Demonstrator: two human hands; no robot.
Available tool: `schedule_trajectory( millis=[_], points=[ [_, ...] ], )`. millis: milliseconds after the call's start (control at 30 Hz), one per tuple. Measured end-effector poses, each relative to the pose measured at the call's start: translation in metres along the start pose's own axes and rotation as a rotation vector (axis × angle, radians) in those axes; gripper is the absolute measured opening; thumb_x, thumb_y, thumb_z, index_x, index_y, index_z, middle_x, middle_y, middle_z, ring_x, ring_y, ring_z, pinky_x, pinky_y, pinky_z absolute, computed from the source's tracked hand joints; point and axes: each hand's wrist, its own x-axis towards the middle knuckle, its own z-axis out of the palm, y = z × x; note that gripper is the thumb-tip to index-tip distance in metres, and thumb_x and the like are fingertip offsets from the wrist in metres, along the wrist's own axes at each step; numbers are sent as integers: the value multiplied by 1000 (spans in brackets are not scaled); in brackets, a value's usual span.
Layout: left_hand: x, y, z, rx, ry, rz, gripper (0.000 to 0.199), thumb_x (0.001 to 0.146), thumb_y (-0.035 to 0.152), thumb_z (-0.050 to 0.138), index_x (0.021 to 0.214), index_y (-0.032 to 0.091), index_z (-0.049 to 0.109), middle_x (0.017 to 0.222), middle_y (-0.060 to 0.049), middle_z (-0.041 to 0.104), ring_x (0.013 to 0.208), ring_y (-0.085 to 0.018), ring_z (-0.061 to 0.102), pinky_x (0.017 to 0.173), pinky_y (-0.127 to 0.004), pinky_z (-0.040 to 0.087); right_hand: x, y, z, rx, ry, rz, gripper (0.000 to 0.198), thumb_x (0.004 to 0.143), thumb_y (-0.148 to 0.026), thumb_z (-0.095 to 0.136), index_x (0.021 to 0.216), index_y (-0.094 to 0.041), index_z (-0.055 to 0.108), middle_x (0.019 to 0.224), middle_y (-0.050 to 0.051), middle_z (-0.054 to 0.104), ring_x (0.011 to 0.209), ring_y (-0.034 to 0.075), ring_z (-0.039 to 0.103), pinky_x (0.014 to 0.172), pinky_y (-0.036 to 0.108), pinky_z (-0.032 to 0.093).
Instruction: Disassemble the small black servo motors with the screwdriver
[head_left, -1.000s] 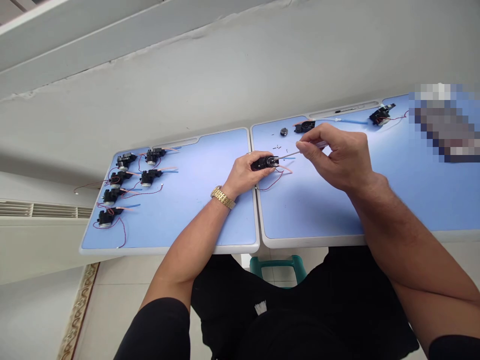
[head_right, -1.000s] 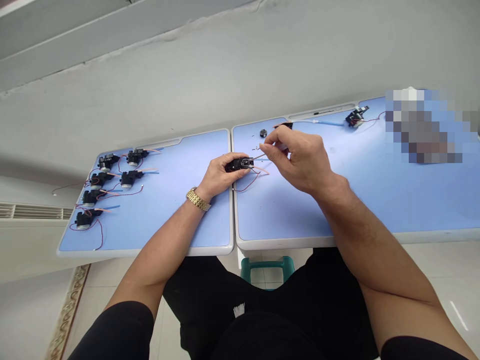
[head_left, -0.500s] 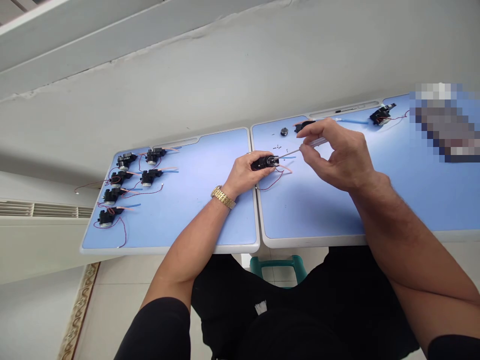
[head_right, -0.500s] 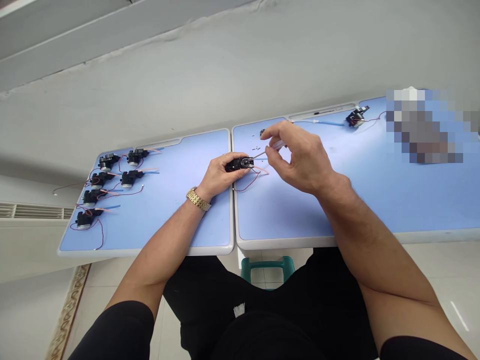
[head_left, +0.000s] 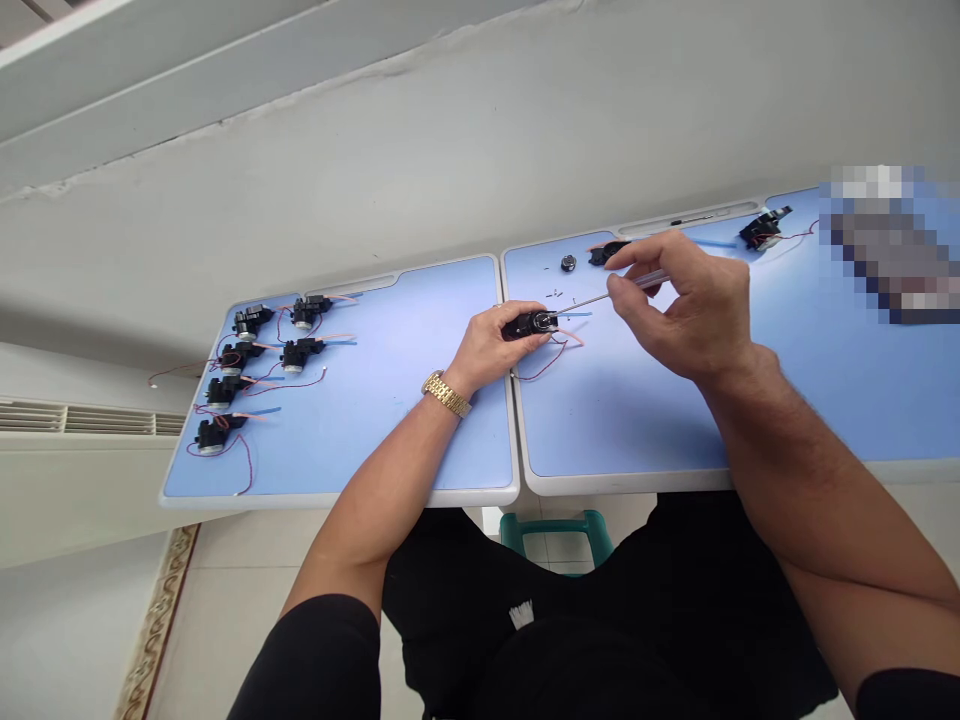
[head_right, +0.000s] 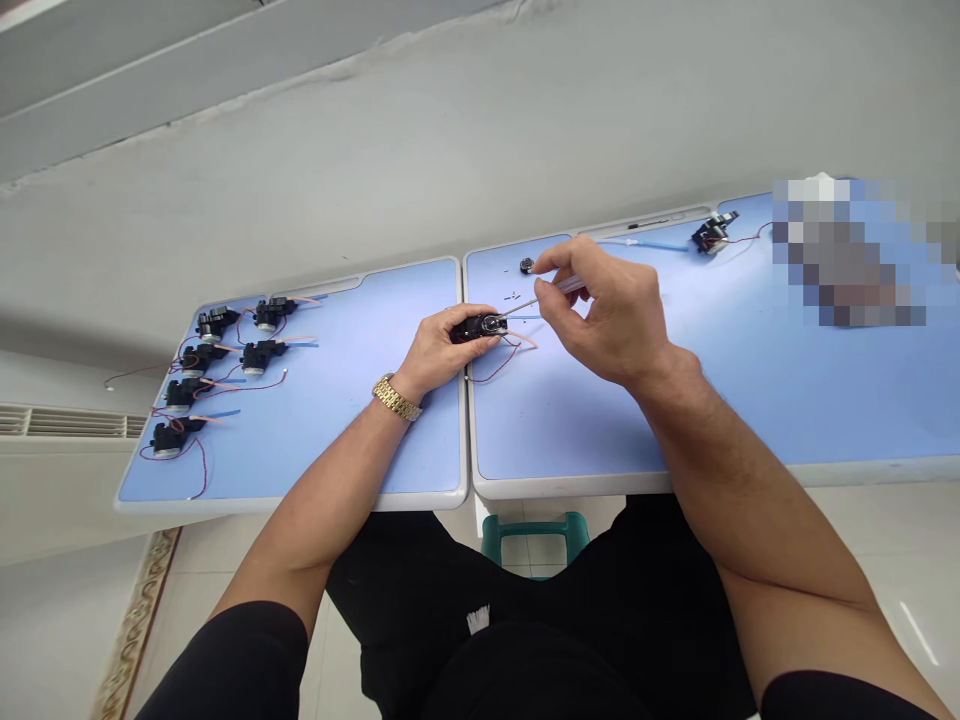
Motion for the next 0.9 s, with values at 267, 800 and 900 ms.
schedule_trajectory(
  millis=[267, 800, 900],
  points=[
    [0, -3, 1, 2, 2, -5, 36, 97, 38, 95, 129, 23, 87, 129, -9, 89, 117, -25, 82, 109, -43, 66, 1, 0, 1, 7, 91, 5, 11, 108, -36, 80, 99, -36, 73, 84, -2, 80, 72, 26, 79, 66, 46, 64],
    [-1, 2, 4, -35, 7, 8, 36, 96, 39, 95, 128, 25, 88, 127, -8, 90, 116, -24, 84, 108, -41, 66, -5, -6, 15, 147, -402, 290, 19, 108, -30, 58, 122, -28, 70, 93, 3, 77, 81, 24, 72, 78, 41, 57],
    [-1, 3, 4, -38, 7, 14, 36, 96, 41, 96, 127, 24, 88, 126, -8, 90, 115, -25, 84, 107, -41, 66, -6, -11, 14, 24, -440, 275, 9, 107, -28, 59, 114, -28, 64, 91, 3, 75, 75, 23, 67, 71, 38, 50]
  ],
)
